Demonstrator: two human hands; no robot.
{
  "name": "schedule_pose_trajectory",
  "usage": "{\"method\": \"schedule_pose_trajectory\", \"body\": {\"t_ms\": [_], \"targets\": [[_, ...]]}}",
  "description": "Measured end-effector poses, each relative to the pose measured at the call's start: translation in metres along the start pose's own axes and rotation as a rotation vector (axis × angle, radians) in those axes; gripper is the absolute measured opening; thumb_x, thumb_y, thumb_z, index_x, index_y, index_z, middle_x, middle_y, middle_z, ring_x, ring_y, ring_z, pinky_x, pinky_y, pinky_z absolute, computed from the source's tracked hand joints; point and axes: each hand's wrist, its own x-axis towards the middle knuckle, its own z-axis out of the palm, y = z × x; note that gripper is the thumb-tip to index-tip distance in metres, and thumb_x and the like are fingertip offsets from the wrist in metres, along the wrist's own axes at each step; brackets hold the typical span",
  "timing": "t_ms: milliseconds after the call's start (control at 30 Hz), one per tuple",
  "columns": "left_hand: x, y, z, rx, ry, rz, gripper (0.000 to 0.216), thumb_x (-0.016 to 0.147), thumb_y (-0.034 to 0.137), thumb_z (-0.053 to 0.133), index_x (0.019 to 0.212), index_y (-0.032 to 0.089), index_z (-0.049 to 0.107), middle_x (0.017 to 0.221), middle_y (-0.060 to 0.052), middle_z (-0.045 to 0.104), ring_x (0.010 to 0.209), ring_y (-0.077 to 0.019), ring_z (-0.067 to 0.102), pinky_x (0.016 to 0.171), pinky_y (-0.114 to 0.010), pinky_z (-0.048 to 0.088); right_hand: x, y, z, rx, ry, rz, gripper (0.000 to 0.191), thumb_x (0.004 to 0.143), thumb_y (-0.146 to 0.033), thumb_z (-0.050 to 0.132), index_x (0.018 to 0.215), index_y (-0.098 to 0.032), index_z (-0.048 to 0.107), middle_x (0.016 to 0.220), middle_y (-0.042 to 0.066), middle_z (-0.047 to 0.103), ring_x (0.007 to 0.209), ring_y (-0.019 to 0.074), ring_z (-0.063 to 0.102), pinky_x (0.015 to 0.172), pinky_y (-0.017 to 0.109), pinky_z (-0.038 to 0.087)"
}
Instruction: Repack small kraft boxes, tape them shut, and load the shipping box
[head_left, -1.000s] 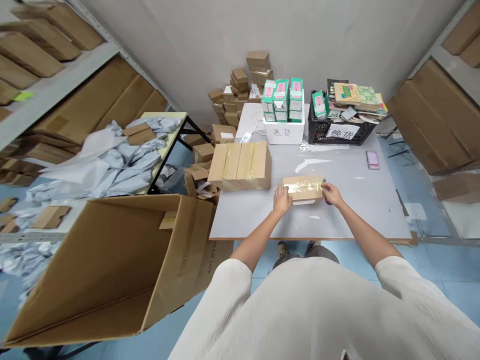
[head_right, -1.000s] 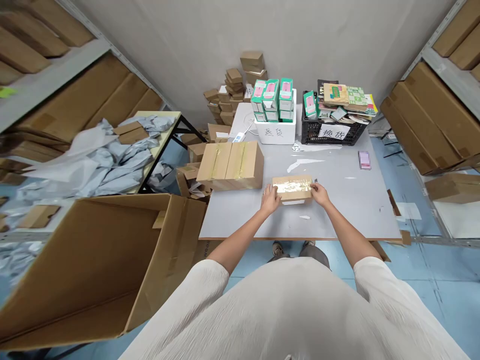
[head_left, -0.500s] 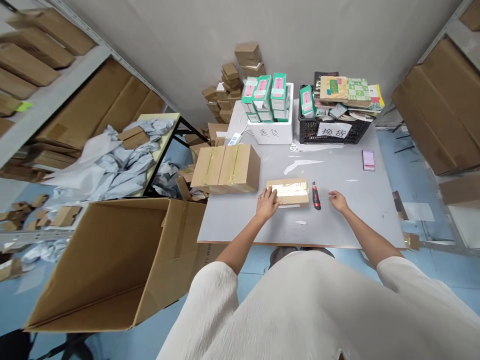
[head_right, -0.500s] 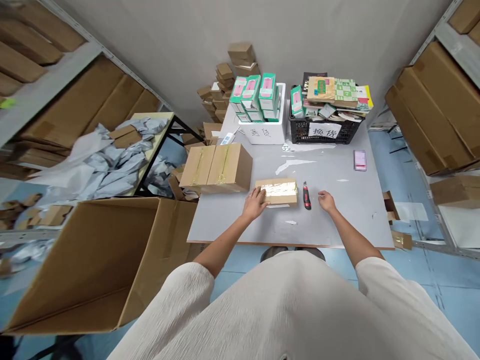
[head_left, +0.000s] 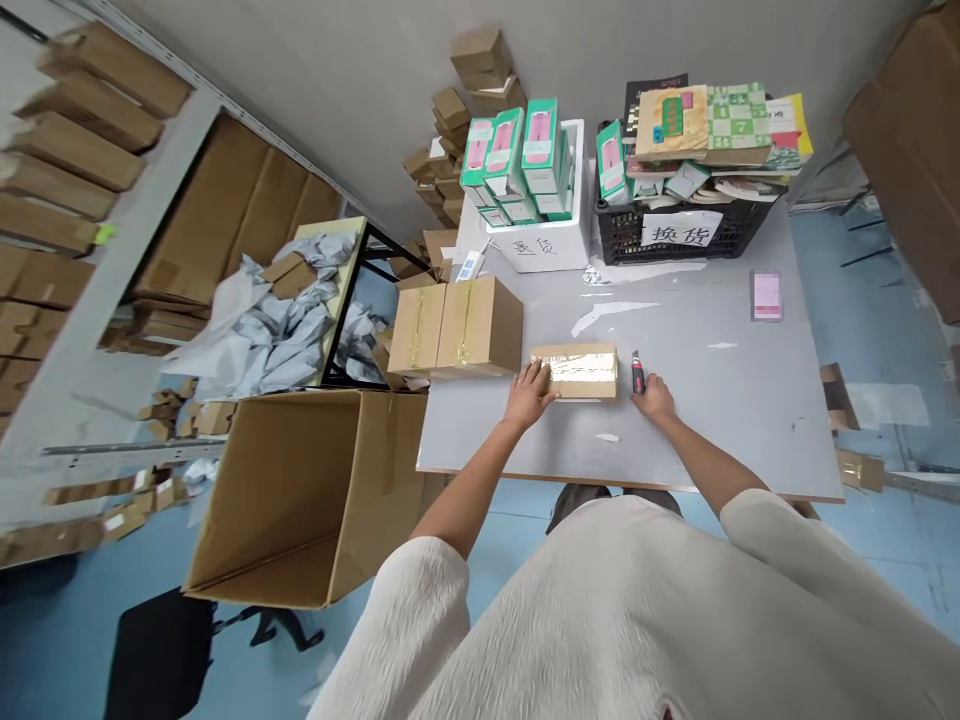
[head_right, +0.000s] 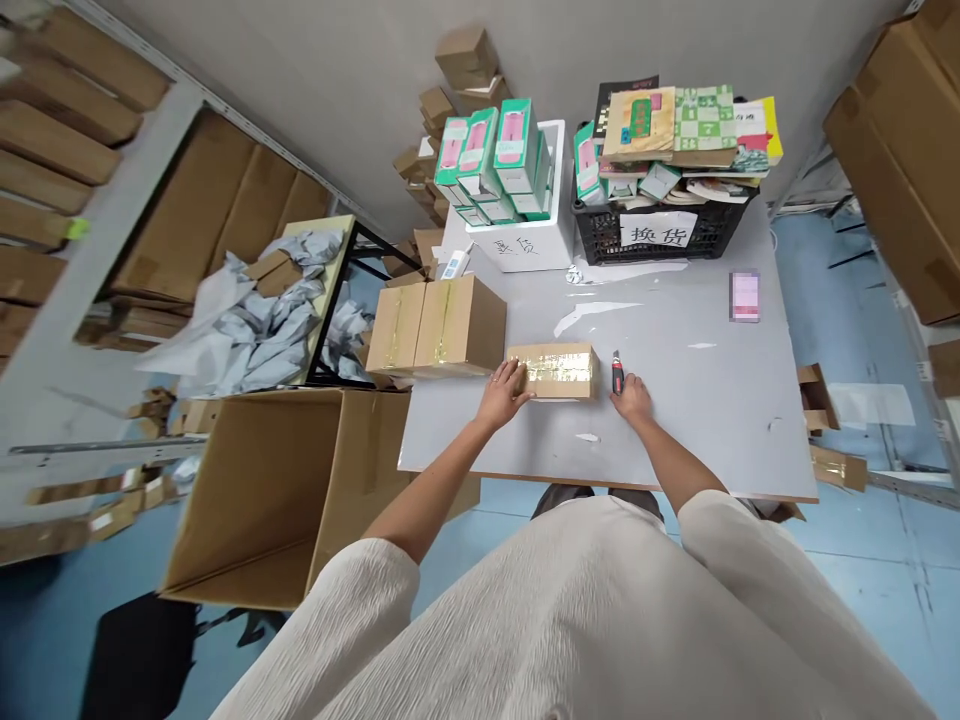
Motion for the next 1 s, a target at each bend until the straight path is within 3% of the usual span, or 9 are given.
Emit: {"method": "schedule_pose_trajectory", "body": {"t_ms": [200, 367, 500, 633, 767, 833, 933, 1000], "targets": [[0.004, -0.008, 0.008, -0.029, 0.060, 0.100, 0.076, 0.106, 0.054, 0.061, 0.173, 0.025, 0.040, 0.182, -0.013, 0.034, 0.170, -0.0380, 0.027, 0.135, -0.057, 0.034, -0.002, -0.003, -0.009, -0.007, -0.041, 0.021, 0.049, 0.092, -0.030, 0.073, 0.135, -0.020, 0.054, 0.132, 0.017, 0.070, 0.115, 0.0308, 0.071, 0.086, 0.035, 0.053], [0.009, -0.007, 0.015, -0.049, 0.101, 0.144, 0.073, 0.106, 0.054, 0.062, 0.170, 0.023, 0.045, 0.181, -0.014, 0.036, 0.170, -0.0388, 0.028, 0.132, -0.056, 0.037, -0.007, 0.010, -0.034, 0.162, 0.026, 0.138, 0.064, 0.084, -0.032, 0.076, 0.144, -0.020, 0.055, 0.114, 0.012, 0.079, 0.106, 0.0306, 0.076, 0.082, 0.034, 0.055], [0.016, 0.002, 0.020, -0.076, 0.136, 0.160, 0.070, 0.106, 0.054, 0.062, 0.167, 0.024, 0.048, 0.181, -0.015, 0.037, 0.169, -0.0401, 0.029, 0.130, -0.057, 0.039, -0.011, 0.015, -0.061, 0.347, 0.127, 0.113, 0.041, 0.079, -0.032, 0.072, 0.119, -0.023, 0.069, 0.093, 0.002, 0.078, 0.092, 0.0244, 0.076, 0.077, 0.029, 0.056], [0.027, 0.023, 0.023, -0.124, 0.168, 0.177, 0.065, 0.106, 0.052, 0.063, 0.163, 0.023, 0.052, 0.179, -0.017, 0.039, 0.167, -0.0412, 0.032, 0.127, -0.058, 0.042, -0.012, -0.003, -0.093, 0.648, 0.203, 0.063, 0.027, 0.085, -0.038, 0.059, 0.106, -0.023, 0.068, 0.089, 0.001, 0.073, 0.075, 0.0178, 0.072, 0.066, 0.026, 0.057], [0.032, 0.047, 0.023, -0.171, 0.230, 0.199, 0.059, 0.104, 0.048, 0.066, 0.156, 0.021, 0.057, 0.172, -0.021, 0.046, 0.165, -0.0408, 0.035, 0.128, -0.058, 0.038, -0.019, -0.036, -0.123, 0.689, 0.188, -0.080, 0.032, 0.096, -0.050, 0.051, 0.095, -0.022, 0.067, 0.081, 0.003, 0.070, 0.067, 0.0163, 0.067, 0.056, 0.024, 0.053], [0.029, 0.055, 0.022, -0.179, 0.265, 0.207, 0.054, 0.105, 0.046, 0.065, 0.153, 0.022, 0.060, 0.164, -0.021, 0.053, 0.161, -0.0399, 0.039, 0.128, -0.059, 0.036, -0.027, -0.054, -0.132, 0.588, 0.167, -0.196, 0.038, 0.099, -0.056, 0.055, 0.104, -0.021, 0.070, 0.084, 0.004, 0.073, 0.067, 0.0174, 0.067, 0.058, 0.026, 0.054], [0.018, 0.056, 0.020, -0.175, 0.277, 0.244, 0.047, 0.107, 0.040, 0.060, 0.150, 0.022, 0.061, 0.155, -0.020, 0.060, 0.154, -0.0371, 0.047, 0.125, -0.056, 0.038, -0.041, -0.080, -0.137, 0.351, 0.156, -0.418, 0.043, 0.103, -0.056, 0.059, 0.125, -0.023, 0.074, 0.107, 0.007, 0.082, 0.091, 0.0234, 0.075, 0.081, 0.033, 0.061], [0.011, 0.052, 0.018, -0.166, 0.275, 0.285, 0.043, 0.110, 0.035, 0.054, 0.150, 0.023, 0.062, 0.153, -0.018, 0.063, 0.150, -0.0345, 0.051, 0.123, -0.053, 0.040, -0.049, -0.096, -0.138, 0.180, 0.122, -0.528, 0.040, 0.106, -0.050, 0.056, 0.130, -0.024, 0.076, 0.124, 0.008, 0.082, 0.110, 0.0266, 0.075, 0.096, 0.037, 0.059]]}}
